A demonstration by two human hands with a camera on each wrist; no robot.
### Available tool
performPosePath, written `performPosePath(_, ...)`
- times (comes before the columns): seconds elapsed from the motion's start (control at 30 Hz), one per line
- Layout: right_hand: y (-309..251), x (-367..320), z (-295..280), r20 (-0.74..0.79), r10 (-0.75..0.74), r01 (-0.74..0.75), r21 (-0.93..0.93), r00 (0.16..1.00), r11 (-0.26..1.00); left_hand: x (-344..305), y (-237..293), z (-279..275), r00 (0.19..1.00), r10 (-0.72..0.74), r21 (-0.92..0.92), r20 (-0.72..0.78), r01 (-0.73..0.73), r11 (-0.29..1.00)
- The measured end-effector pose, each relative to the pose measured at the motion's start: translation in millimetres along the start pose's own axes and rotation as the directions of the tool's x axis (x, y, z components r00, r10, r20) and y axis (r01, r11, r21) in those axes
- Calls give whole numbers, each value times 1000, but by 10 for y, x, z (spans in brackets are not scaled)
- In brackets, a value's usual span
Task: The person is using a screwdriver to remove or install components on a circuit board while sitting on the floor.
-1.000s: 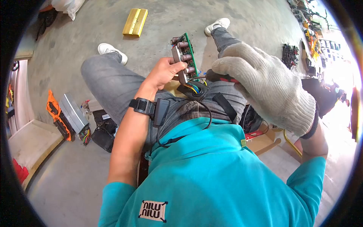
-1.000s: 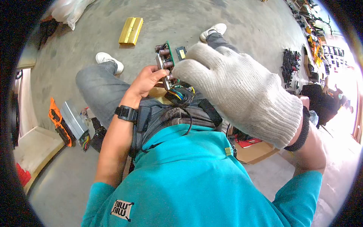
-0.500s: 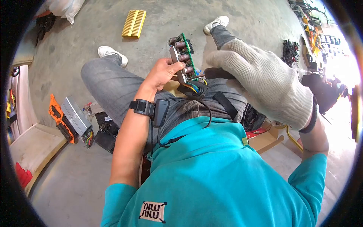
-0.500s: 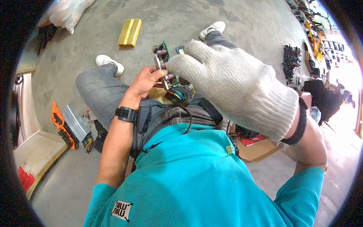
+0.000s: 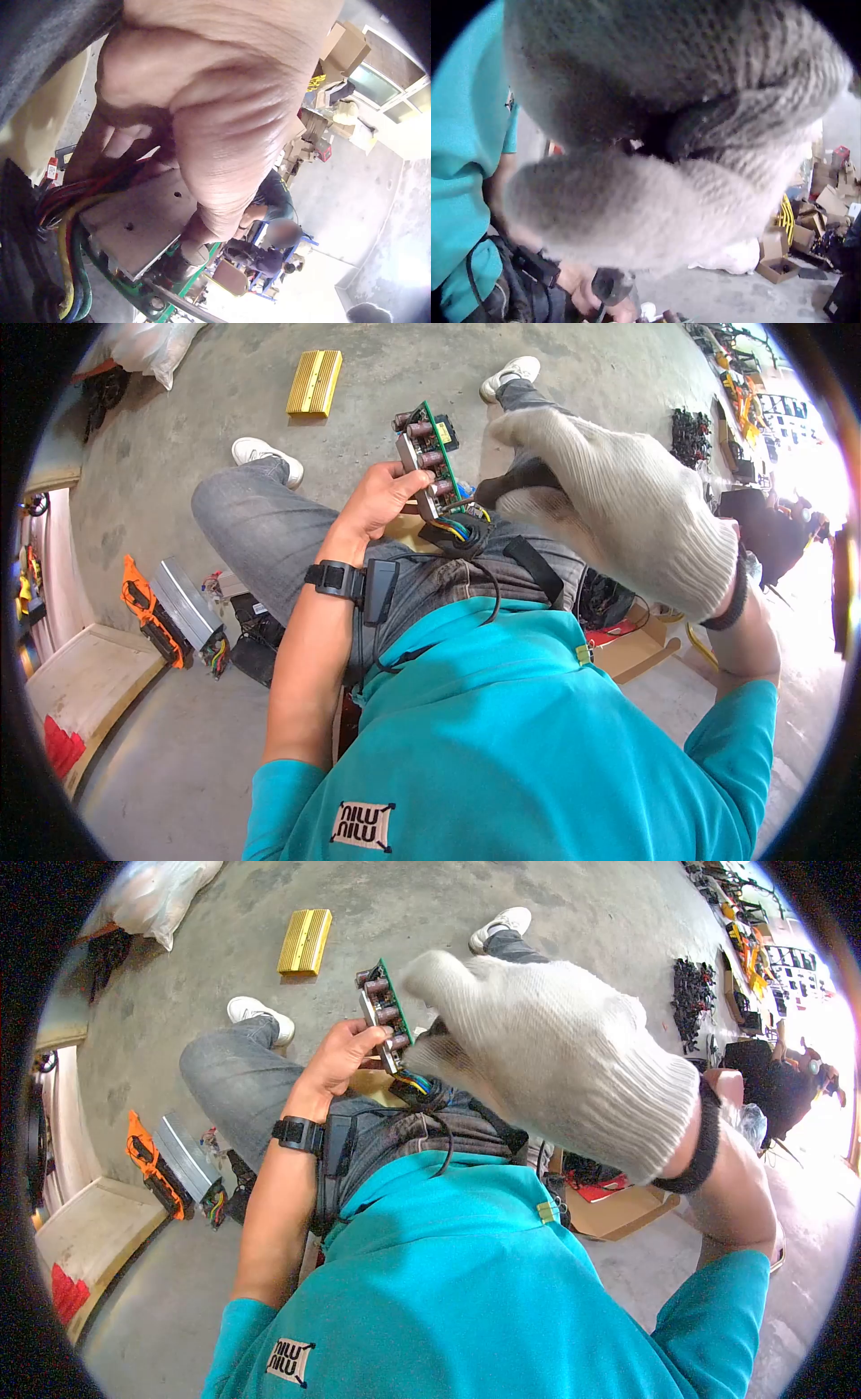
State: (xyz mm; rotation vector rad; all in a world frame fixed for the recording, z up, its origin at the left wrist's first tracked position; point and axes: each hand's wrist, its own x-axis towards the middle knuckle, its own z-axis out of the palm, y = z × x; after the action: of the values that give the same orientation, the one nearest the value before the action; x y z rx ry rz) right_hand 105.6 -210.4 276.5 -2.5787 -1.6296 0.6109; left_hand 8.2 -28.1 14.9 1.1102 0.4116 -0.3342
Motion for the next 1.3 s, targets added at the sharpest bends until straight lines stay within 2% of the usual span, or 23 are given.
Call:
performPosePath(0.03, -28, -2, -2, 38, 136, -137, 26, 990, 990, 8, -4, -7, 1000, 12, 41, 16, -12, 999)
performPosePath(0.07, -32, -18, -11, 36, 136, -137, 26, 990, 990, 16, -10, -5, 1000, 13, 42, 16, -14, 999)
performPosePath(0.17, 9, -46, -6, -54, 66, -64, 43, 996, 997, 2, -27, -2, 1000, 21, -9, 21, -21, 1000)
performPosePath(0.23, 91, -20, 19, -130, -231, 227, -45, 964, 973, 6, -15, 5, 1000, 5, 8, 10, -5, 1000)
performPosePath(0.37, 63, -3, 40, -104, -234, 231, -40, 967, 972, -20, 10, 21, 1000, 14, 7, 17, -14, 1000)
performPosePath(0.43, -9, -30, 55, -8, 95, -94, 76, 995, 993, -25, 25, 31, 1000, 22, 24, 14, -22, 999)
performPosePath(0.47, -21, -37, 48, -9, 94, -93, 76, 996, 993, -30, 32, 36, 1000, 23, 24, 14, -23, 999)
performPosePath(0.57, -18, -63, 42, -57, 54, -45, 150, 997, 988, -72, 76, 73, 999, 39, 12, 15, -39, 999)
performPosePath(0.63, 10, -77, 52, -137, -123, 128, 23, 983, 992, -77, 88, 78, 1000, -27, -4, 1, 27, 1000)
performPosePath(0.67, 27, -77, 61, -137, -121, 126, 24, 983, 992, -73, 79, 73, 1000, -29, -4, 2, 29, 1000)
performPosePath(0.73, 66, -68, 80, -138, -251, 247, -44, 958, 968, -45, 45, 41, 999, -9, -12, 40, 10, 1000)
performPosePath(0.77, 59, -72, 83, -137, -252, 249, -43, 958, 968, -29, 12, 28, 999, -10, -13, 38, 11, 1000)
performPosePath(0.83, 14, -89, 84, -13, -104, 105, 7, 994, 994, -14, -26, 8, 997, 36, -33, 68, -34, 999)
performPosePath(0.87, -6, -101, 81, -13, -102, 102, 7, 995, 995, -3, -42, 3, 997, 35, -33, 70, -32, 999)
performPosePath(0.93, -45, -118, 72, 42, 137, -140, 92, 990, 986, -8, -29, 14, 999, 31, 19, 40, -32, 999)
performPosePath(0.97, -53, -119, 61, 42, 135, -138, 92, 990, 986, -11, -31, 16, 999, 31, 18, 38, -32, 999)
performPosePath(1.03, -53, -143, 28, -115, 9, 8, 143, 993, 990, -18, -24, 47, 998, 57, -5, 17, -57, 998)
performPosePath(1.07, -29, -134, 24, -115, 8, 8, 143, 993, 990, -29, -14, 48, 998, 57, -5, 16, -57, 998)
performPosePath(1.13, 37, -86, 13, -116, -246, 243, -38, 962, 969, -56, 40, 54, 998, 45, -33, 37, -43, 999)
performPosePath(1.17, 18, -86, 7, -116, -246, 243, -37, 962, 969, -53, 34, 51, 998, 44, -34, 37, -43, 999)
performPosePath(1.2, -19, -86, 0, -43, -74, 75, 36, 996, 997, -43, 25, 46, 998, 38, -10, 44, -38, 999)
performPosePath(1.23, -45, -87, -3, 43, 96, -99, 95, 994, 990, -36, 11, 40, 998, 32, 13, 50, -33, 999)
performPosePath(1.3, -66, -103, 1, 20, 118, -119, 84, 993, 989, -18, -2, 35, 999, 19, 30, 50, -21, 999)
